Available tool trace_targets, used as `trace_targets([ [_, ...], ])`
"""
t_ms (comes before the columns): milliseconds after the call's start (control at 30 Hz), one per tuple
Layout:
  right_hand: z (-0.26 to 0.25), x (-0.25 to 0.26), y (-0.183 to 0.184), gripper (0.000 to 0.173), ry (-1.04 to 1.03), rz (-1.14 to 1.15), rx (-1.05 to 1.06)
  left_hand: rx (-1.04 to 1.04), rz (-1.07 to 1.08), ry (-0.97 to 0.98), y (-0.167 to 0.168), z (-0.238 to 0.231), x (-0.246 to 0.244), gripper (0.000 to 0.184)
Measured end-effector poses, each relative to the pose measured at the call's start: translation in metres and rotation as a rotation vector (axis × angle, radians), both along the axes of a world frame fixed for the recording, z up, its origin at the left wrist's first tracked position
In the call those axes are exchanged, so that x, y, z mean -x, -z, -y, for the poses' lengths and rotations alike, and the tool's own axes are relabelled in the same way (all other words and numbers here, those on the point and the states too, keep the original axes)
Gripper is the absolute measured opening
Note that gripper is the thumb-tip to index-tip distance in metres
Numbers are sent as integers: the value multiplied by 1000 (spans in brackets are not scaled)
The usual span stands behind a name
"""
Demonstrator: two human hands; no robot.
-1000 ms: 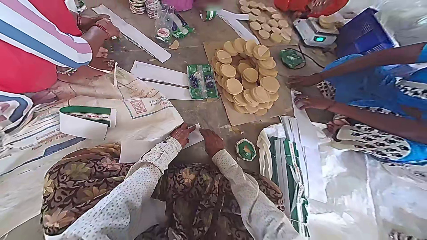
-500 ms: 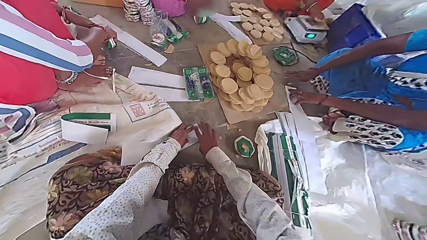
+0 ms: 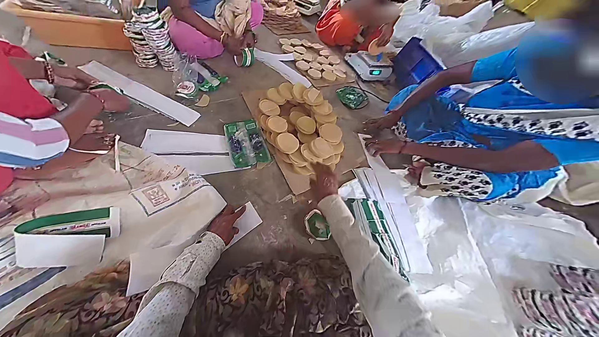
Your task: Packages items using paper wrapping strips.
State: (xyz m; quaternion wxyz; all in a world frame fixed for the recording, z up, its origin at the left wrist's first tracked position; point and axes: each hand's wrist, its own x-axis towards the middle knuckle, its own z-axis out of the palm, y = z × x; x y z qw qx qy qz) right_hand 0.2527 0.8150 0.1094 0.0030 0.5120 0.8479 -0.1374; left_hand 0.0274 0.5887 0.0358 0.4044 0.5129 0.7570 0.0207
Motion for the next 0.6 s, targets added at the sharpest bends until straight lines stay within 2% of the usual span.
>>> trace_targets([
  [100,-82,-2,-7,61,146,-148,-25,-22,9,9,5,-1,3,81],
  [167,-111,7,-13,67,194,-96,25,-12,3,14,4,-1,2,81],
  [267,-116,35,-30,77,219,66,35,30,-12,12,0,-4,1,81],
  [367,-82,71,-95,83,179,263,205,55,-21,12,-4,-6,-1,80],
  [400,-80,76,-100,85,162,298,213,57,-20,10,-4,-6,-1,80],
  [433,-85,76,-91,86,146,287,180,58,-18,8,-2,-6,-1,79],
  [500,-114,62,-43,87,98,193,6,62,-20,3,1,-7,-1,80],
  [533,-122,58,-30,86,86,172,-12,69,-17,3,2,-6,-1,80],
  [600,-115,65,-57,87,68,305,188,63,-4,-3,1,-5,-1,80],
])
